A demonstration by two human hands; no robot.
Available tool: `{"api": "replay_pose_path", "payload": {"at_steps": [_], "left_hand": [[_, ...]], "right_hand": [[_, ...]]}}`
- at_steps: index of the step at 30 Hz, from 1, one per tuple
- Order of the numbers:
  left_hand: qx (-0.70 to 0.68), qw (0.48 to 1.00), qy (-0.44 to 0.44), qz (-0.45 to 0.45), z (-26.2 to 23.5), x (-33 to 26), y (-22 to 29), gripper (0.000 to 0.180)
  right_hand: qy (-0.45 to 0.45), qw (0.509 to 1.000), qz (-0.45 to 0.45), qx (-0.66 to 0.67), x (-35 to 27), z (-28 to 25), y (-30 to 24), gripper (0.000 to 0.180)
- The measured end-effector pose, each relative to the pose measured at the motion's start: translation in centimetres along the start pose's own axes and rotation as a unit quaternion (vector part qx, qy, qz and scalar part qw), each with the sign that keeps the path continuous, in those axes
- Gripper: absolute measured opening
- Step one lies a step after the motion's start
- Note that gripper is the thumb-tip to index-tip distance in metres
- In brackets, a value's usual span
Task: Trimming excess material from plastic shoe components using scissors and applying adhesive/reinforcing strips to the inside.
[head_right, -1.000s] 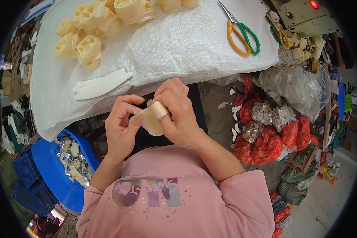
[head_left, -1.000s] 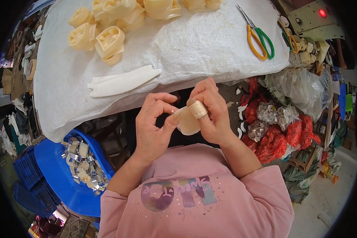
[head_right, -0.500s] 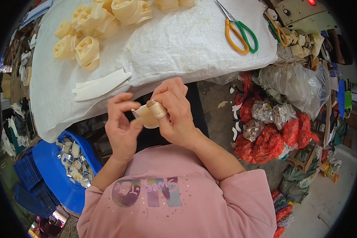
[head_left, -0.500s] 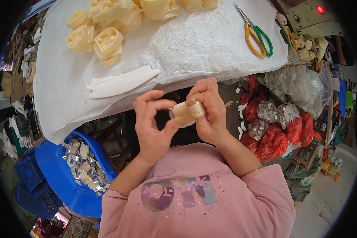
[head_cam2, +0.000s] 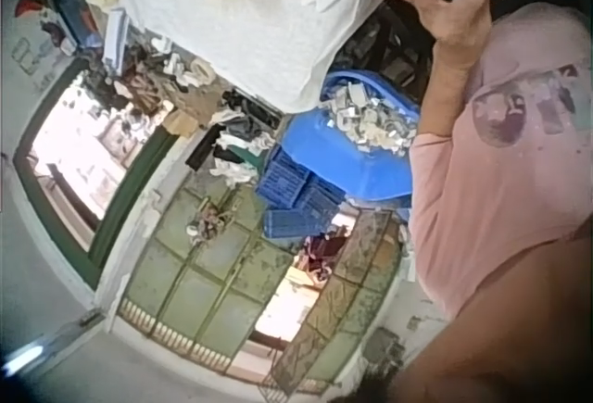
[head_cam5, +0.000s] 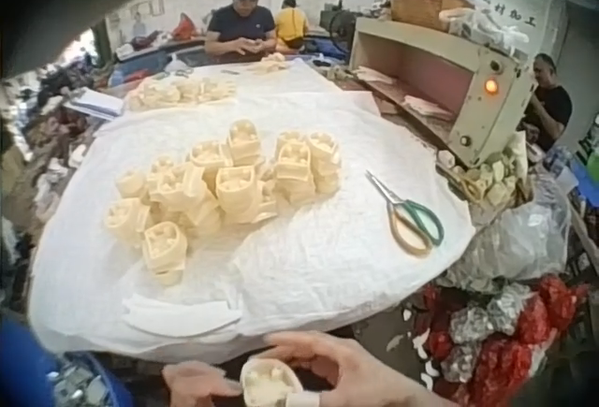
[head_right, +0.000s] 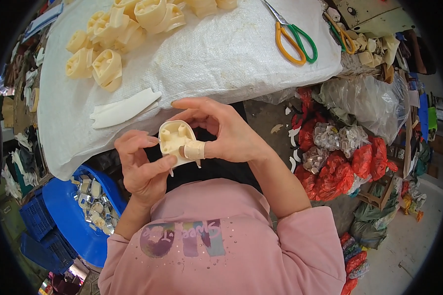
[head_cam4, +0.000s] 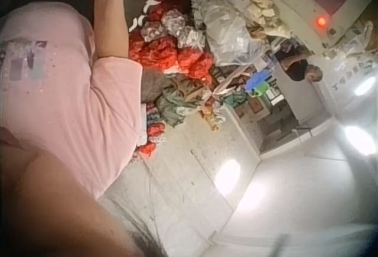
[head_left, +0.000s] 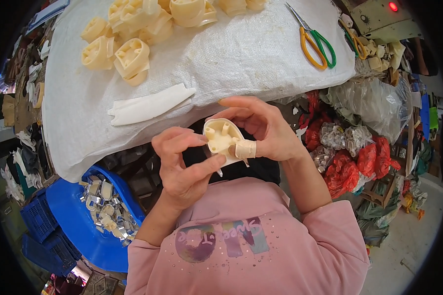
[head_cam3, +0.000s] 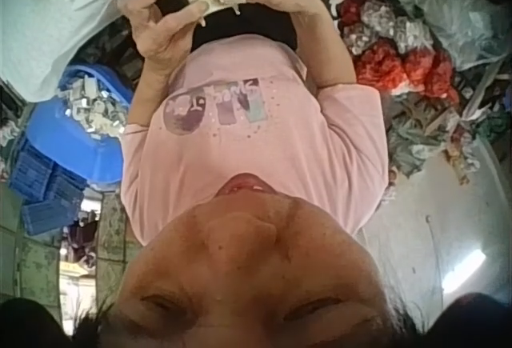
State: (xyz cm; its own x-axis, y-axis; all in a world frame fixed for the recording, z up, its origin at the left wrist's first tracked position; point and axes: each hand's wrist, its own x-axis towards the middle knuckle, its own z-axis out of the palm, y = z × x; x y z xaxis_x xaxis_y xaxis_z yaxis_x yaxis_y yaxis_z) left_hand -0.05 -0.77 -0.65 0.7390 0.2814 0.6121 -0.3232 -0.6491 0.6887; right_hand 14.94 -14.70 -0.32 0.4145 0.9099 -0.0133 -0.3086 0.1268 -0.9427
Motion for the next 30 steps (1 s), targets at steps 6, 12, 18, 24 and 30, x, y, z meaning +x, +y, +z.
{"api": "replay_pose_path", "payload": {"at_steps": [6,12,18,24,30], "left_hand": [[-0.238,0.959,0.004,-0.156,0.9,-0.1,-1.0,0.054],[-0.571,0.720,-0.026,-0.393,2.3,0.0,0.2,0.072],[-0.501,0.767,0.037,-0.400,3.4,-0.5,0.7,0.062],[-0.590,0.689,0.070,-0.415,2.6,0.5,0.6,0.053],[-0.539,0.716,0.041,-0.441,2.7,-0.1,0.2,0.050]], "right_hand": [[0.024,0.943,-0.178,-0.281,-0.3,-0.4,0.4,0.081],[0.037,0.925,-0.202,-0.319,-0.3,1.7,0.8,0.068],[0.073,0.934,-0.217,-0.276,0.1,2.5,2.4,0.068],[0.055,0.945,-0.209,-0.243,0.3,1.8,2.4,0.069],[0.031,0.966,-0.160,-0.201,-0.1,2.0,3.1,0.071]]}}
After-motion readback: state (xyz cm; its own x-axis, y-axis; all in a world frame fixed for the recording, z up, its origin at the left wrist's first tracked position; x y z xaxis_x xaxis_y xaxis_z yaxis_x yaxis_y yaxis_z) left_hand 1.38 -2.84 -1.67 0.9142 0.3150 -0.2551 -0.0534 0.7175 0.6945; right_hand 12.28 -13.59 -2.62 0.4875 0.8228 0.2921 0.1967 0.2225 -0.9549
